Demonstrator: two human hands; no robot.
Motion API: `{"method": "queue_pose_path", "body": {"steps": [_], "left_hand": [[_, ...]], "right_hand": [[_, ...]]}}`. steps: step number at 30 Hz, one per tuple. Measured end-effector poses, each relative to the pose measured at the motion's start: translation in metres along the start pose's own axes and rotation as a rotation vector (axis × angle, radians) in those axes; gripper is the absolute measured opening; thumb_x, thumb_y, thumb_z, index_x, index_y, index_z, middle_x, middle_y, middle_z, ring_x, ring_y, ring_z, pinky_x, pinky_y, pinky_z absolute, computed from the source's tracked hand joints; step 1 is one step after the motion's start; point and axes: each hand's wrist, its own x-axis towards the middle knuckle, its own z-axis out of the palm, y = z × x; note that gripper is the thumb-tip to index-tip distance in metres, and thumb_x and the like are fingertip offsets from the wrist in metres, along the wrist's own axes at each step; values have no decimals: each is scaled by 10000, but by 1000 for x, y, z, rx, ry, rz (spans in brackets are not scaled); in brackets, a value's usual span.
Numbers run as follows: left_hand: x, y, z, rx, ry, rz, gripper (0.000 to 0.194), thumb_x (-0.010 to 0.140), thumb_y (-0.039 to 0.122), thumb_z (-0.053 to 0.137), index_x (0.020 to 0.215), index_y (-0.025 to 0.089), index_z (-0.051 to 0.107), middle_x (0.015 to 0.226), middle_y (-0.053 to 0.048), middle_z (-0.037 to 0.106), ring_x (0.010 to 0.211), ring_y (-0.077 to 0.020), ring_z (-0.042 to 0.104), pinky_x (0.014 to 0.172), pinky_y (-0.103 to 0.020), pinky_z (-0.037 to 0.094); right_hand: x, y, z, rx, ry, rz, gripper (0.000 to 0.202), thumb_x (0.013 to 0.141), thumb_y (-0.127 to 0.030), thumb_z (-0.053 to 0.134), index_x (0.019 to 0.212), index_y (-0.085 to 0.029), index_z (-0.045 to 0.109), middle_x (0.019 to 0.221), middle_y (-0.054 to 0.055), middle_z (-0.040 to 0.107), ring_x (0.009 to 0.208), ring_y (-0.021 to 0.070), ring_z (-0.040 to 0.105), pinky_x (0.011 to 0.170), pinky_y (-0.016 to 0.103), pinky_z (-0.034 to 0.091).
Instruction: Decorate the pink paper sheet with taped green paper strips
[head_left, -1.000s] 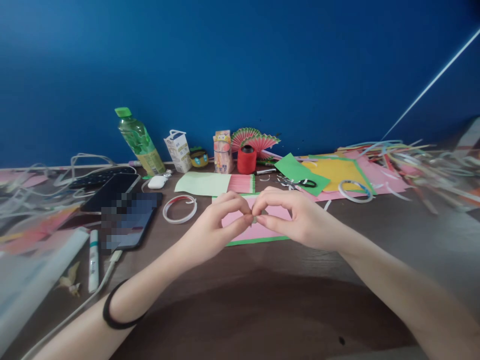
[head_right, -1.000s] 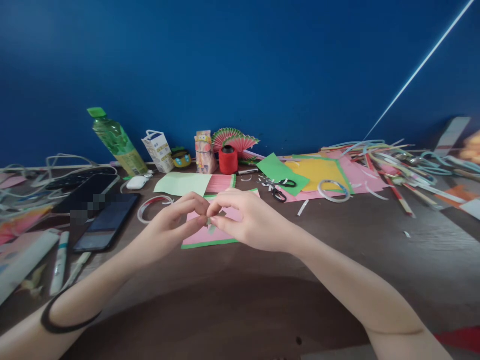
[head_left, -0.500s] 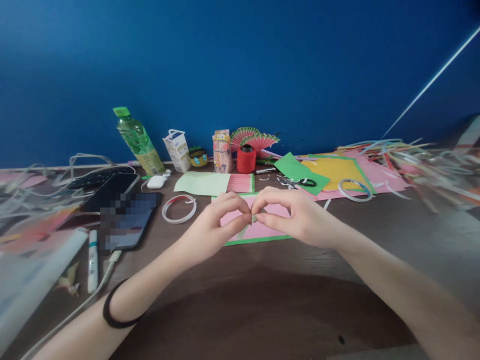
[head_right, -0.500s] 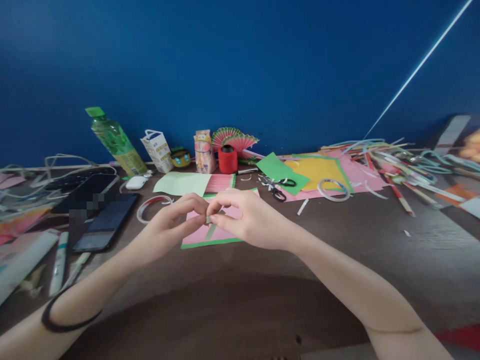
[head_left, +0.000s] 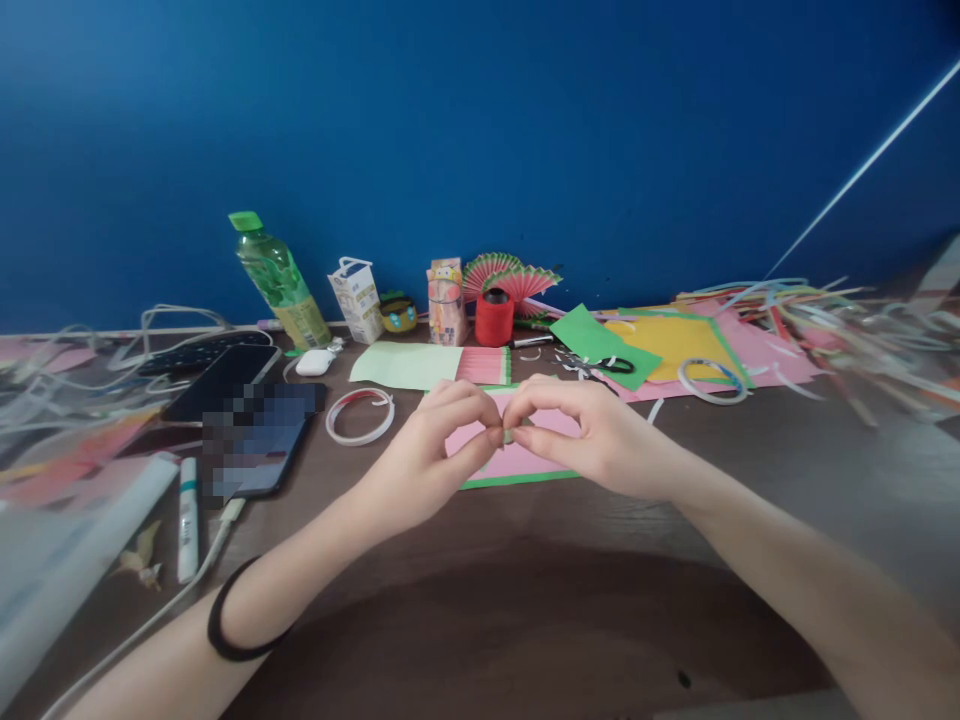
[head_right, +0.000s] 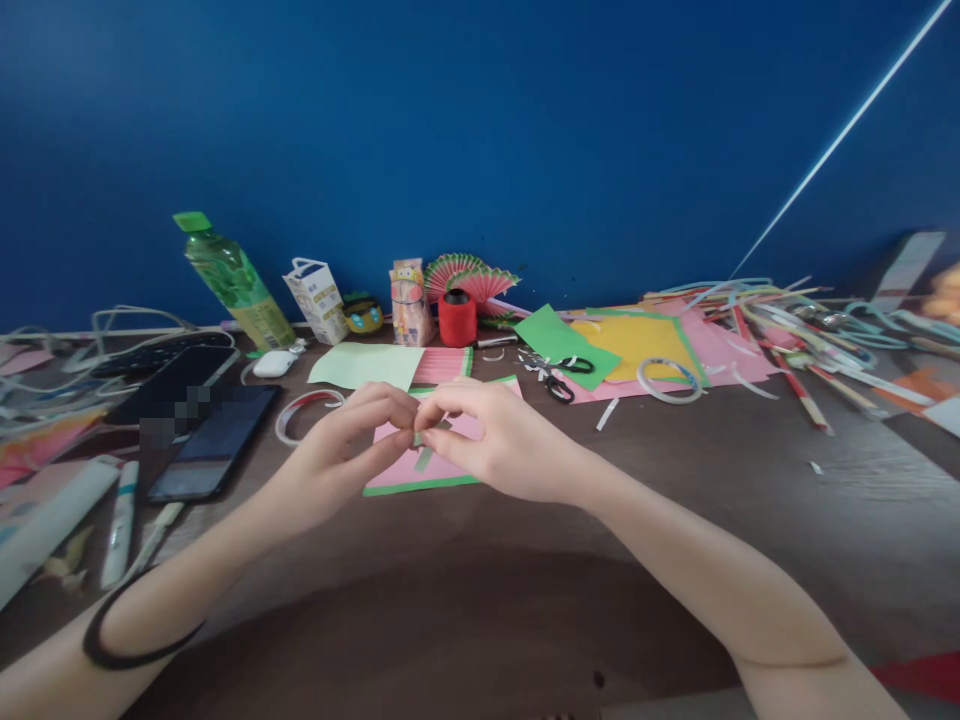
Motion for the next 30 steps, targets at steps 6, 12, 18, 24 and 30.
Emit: {"method": "queue_pose_path", "body": {"steps": [6,12,18,24,30], "left_hand": [[1,-1,0,-1,14,-18,156,847,236,457,734,187,553,831,-18,576,860,-163,489,842,-313,363],[1,-2,2,-9,16,-31,153,844,221,451,722,189,539,827,-5,570,860,-154,487,852,-305,353],[1,-2,2,-8,31,-49,131,814,180,456,702,190,524,795,0,562,843,-156,487,842,-309,362],[0,-3,2,-41,49,-75,123,784,172,465,683,190,533,785,-6,563,850,-166,496,843,-317,372],[0,-3,2,-82,65,-91,127,771,159,472,661,185,531,779,-1,558,840,-159,500,837,-312,372]], "right_hand": [[1,2,-2,5,2,3,125,824,-238,501,825,-184,613,864,27,632,843,155,562,760,288,417],[1,1,-2,9,-15,9,115,819,-224,506,807,-183,613,859,22,629,843,148,559,765,284,415],[2,1,-1,8,-18,13,114,821,-216,496,812,-186,605,849,22,630,834,150,561,754,283,422],[2,1,-1,-19,2,7,96,817,-218,503,819,-189,595,858,22,630,836,150,562,749,277,421],[2,3,-1,-54,36,-2,93,811,-217,512,807,-192,601,835,13,634,810,145,557,743,277,409]]}}
